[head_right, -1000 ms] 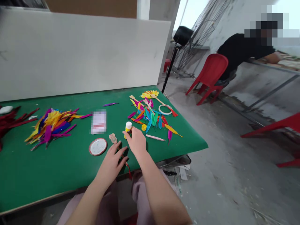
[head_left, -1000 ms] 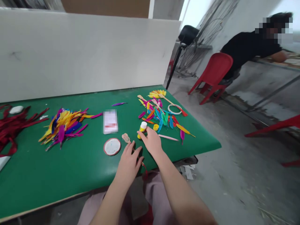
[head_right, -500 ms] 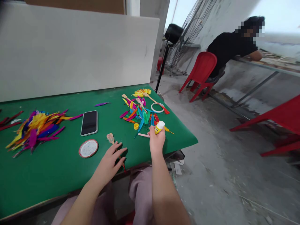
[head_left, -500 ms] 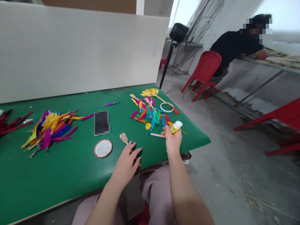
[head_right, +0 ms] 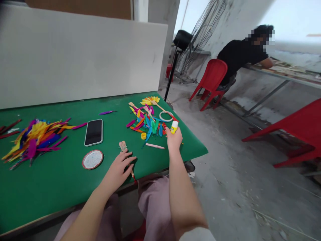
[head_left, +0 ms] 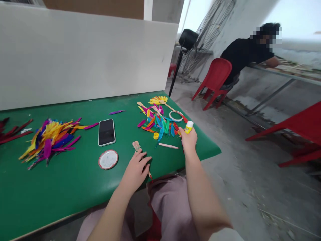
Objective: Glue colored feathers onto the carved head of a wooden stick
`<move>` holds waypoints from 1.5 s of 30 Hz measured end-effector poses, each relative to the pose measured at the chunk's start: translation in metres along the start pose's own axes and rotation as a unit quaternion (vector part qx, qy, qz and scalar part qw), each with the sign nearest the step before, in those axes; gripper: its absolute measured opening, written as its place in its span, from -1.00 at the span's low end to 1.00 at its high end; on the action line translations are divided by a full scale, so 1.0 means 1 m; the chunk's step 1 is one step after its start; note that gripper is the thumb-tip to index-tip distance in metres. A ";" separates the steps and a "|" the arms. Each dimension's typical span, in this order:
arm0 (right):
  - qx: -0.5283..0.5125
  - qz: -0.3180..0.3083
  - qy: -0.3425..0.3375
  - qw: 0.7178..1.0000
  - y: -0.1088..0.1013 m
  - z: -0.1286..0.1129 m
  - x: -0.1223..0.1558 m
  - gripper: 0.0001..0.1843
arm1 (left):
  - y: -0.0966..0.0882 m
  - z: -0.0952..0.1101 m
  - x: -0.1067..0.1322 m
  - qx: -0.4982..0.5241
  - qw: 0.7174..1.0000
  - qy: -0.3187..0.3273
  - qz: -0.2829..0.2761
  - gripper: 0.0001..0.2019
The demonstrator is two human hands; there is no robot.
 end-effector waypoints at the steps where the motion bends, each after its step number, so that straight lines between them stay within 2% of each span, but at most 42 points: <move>1: 0.031 -0.012 -0.009 0.999 0.004 -0.003 -0.009 -0.69 | -0.002 -0.002 -0.001 -0.004 1.000 -0.002 0.014 -0.74; 6: 0.138 -0.085 -0.059 0.985 0.029 -0.017 -0.039 -0.69 | -0.012 -0.005 -0.007 0.003 0.997 -0.005 0.076 -0.77; 10: 0.169 -0.127 -0.081 0.974 0.044 -0.021 -0.040 -0.64 | -0.011 -0.001 -0.010 0.011 0.997 -0.002 0.072 -0.78; 13: 0.166 -0.144 -0.086 0.972 0.048 -0.021 -0.038 -0.70 | -0.011 0.001 -0.011 0.028 0.997 -0.002 0.078 -0.79; 17: 0.136 -0.157 -0.076 0.975 0.042 -0.024 -0.037 -0.79 | -0.014 0.001 -0.012 0.049 0.994 -0.010 0.095 -0.79; 21: 0.092 -0.196 -0.072 0.974 0.030 -0.030 -0.028 -0.80 | -0.015 0.001 -0.012 0.059 0.994 -0.013 0.095 -0.79; 27: 0.113 -0.299 -0.076 0.945 0.021 -0.029 -0.016 -0.78 | -0.015 0.001 -0.012 0.064 0.993 -0.017 0.097 -0.79; 31: 0.163 -0.261 -0.106 0.946 0.028 -0.032 -0.023 -0.77 | -0.014 0.001 -0.014 0.072 0.992 -0.020 0.098 -0.79; 35: 0.184 -0.219 -0.141 0.948 0.055 -0.041 -0.023 -0.71 | -0.015 -0.002 -0.016 0.072 0.991 -0.031 0.109 -0.79; 38: 0.183 -0.208 -0.143 0.950 0.071 -0.042 -0.023 -0.72 | -0.016 -0.002 -0.016 0.069 0.990 -0.033 0.117 -0.78; 41: 0.165 -0.207 -0.121 0.957 0.073 -0.036 -0.028 -0.76 | -0.016 -0.002 -0.016 0.074 0.990 -0.035 0.111 -0.77; 45: 0.132 -0.193 -0.077 0.969 0.061 -0.027 -0.037 -0.75 | -0.016 -0.003 -0.015 0.075 0.991 -0.039 0.107 -0.77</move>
Point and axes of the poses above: each hand's wrist, its own x-axis away from the middle knuckle, its own y-axis out of the palm, z = x × y, the point moved 6 cm from there along -x, towards the middle knuckle, and after that the axes turned 9 degrees about z, right-handed, at the moved point
